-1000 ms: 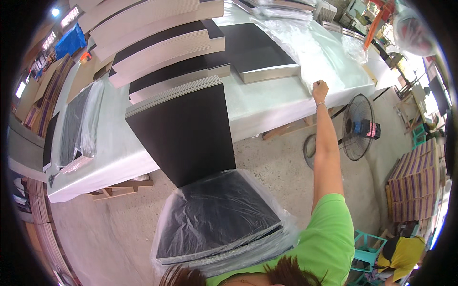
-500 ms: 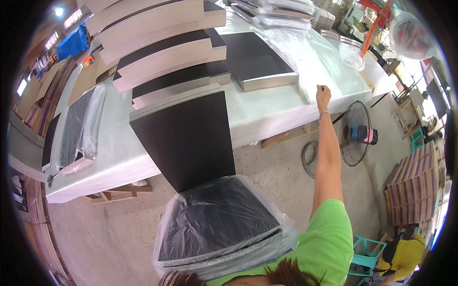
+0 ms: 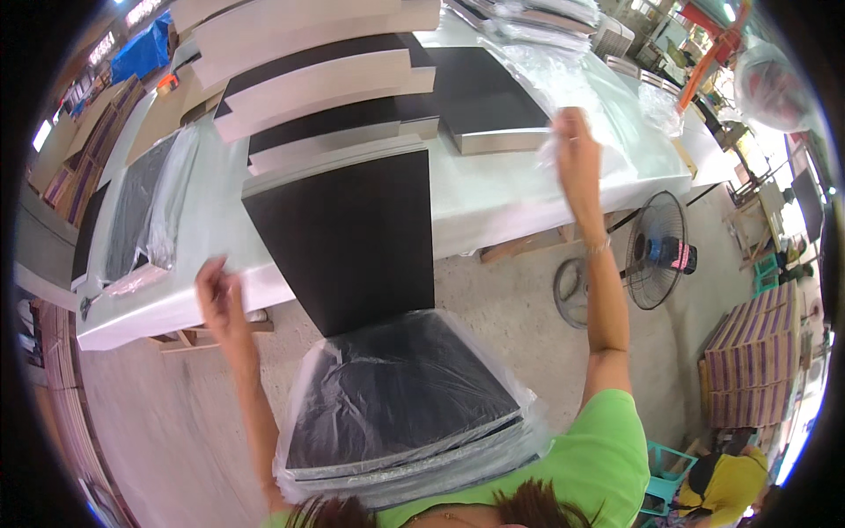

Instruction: The person wraps black rectangular boards in plastic film, reaching for new sheets and tucking the edges around each board.

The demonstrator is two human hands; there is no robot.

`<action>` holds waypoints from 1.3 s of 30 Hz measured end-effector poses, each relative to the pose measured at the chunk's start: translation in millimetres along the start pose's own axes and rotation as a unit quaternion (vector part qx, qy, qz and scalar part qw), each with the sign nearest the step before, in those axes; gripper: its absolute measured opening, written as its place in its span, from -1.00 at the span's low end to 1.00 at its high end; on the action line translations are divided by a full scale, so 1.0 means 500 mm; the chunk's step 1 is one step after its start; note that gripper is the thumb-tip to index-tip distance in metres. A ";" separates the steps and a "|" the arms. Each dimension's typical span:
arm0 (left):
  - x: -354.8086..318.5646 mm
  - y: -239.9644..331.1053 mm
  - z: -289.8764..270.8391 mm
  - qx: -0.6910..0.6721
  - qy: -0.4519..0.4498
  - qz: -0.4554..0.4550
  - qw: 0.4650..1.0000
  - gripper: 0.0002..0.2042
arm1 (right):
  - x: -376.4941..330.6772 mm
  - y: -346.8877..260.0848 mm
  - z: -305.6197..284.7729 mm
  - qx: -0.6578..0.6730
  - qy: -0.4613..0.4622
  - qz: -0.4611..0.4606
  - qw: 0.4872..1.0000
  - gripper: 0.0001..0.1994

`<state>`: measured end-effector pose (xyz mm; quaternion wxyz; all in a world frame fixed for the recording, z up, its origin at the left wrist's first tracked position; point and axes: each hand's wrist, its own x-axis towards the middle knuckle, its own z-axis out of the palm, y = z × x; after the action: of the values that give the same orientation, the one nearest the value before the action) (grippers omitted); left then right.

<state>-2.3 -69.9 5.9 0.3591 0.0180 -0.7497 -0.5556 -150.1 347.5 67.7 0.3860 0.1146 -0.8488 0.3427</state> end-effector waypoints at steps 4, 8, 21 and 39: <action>0.018 0.147 0.168 0.037 -0.283 0.216 0.934 -0.30 | -0.102 -0.277 0.008 0.241 -0.331 0.024 0.912 -0.86; -0.018 0.091 0.244 -0.004 -0.479 0.236 0.846 -0.75 | -0.123 -0.356 -0.051 0.369 -0.348 0.007 0.862 -0.89; 0.013 0.068 0.194 -0.109 -0.424 -0.011 0.899 -0.84 | -0.157 -0.192 -0.034 -0.098 -0.142 -0.084 0.981 -0.63; -0.036 -0.050 0.067 -0.044 -0.516 -0.123 0.846 -0.60 | -0.191 -0.243 0.160 0.424 -0.167 0.290 0.842 -0.86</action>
<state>-16.8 -44.4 -29.0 -0.1508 -0.1949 -0.7933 -0.5567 -75.9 197.2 20.1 0.0353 0.0713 -0.6668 0.7410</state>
